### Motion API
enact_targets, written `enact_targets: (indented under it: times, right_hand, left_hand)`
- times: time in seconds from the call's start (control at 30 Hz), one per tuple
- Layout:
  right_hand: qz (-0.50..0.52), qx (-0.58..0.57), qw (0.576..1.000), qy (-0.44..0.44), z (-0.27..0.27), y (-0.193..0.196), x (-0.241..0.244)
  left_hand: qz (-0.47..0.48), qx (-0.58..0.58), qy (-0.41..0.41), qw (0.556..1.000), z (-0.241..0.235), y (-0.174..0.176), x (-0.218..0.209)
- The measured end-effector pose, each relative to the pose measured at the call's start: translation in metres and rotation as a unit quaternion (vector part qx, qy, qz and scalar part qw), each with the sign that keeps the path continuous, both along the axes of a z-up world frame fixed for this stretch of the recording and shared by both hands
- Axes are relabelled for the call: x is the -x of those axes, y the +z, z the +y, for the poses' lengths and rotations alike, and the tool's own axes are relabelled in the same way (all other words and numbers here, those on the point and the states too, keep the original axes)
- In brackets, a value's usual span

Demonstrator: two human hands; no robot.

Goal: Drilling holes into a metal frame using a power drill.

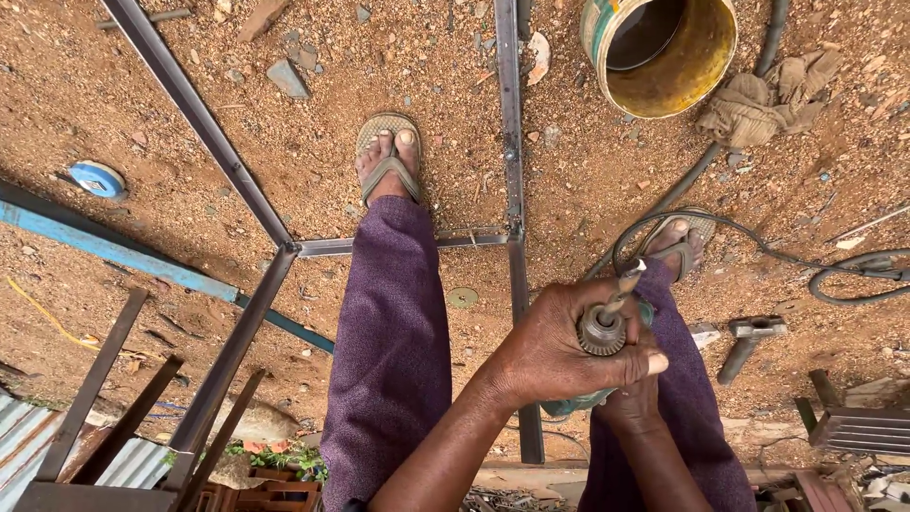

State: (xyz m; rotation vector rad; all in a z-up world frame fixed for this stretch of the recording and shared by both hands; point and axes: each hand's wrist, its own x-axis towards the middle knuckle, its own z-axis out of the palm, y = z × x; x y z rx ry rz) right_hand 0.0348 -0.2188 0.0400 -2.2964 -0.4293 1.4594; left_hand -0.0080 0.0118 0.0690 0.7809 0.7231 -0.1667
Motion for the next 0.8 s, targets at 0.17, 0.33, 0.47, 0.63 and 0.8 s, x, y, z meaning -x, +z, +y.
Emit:
enact_targets:
  times: [0.17,0.33,0.47,0.63,0.8]
  right_hand:
    - [0.049,0.128,0.986,-0.098,-0.002,-0.003,0.0]
    - [-0.302,-0.045,0.921,0.243,-0.048,-0.017,0.007]
    - [-0.298,-0.05,0.922,0.243,-0.027,-0.011,-0.001]
    - [-0.315,-0.057,0.915,0.246,-0.029,-0.013,-0.002]
    - [-0.37,-0.02,0.888,0.272,-0.038,-0.02,-0.002]
  left_hand:
    - [0.02,0.052,0.01,0.998,0.004,-0.004,0.0]
    - [0.02,-0.012,0.061,0.998,0.003,-0.015,0.005]
    - [0.023,0.023,0.094,0.995,0.002,-0.016,0.006]
    - [0.037,-0.044,0.158,0.986,0.005,-0.012,0.003]
    - [0.045,-0.044,0.15,0.987,0.005,-0.012,0.006]
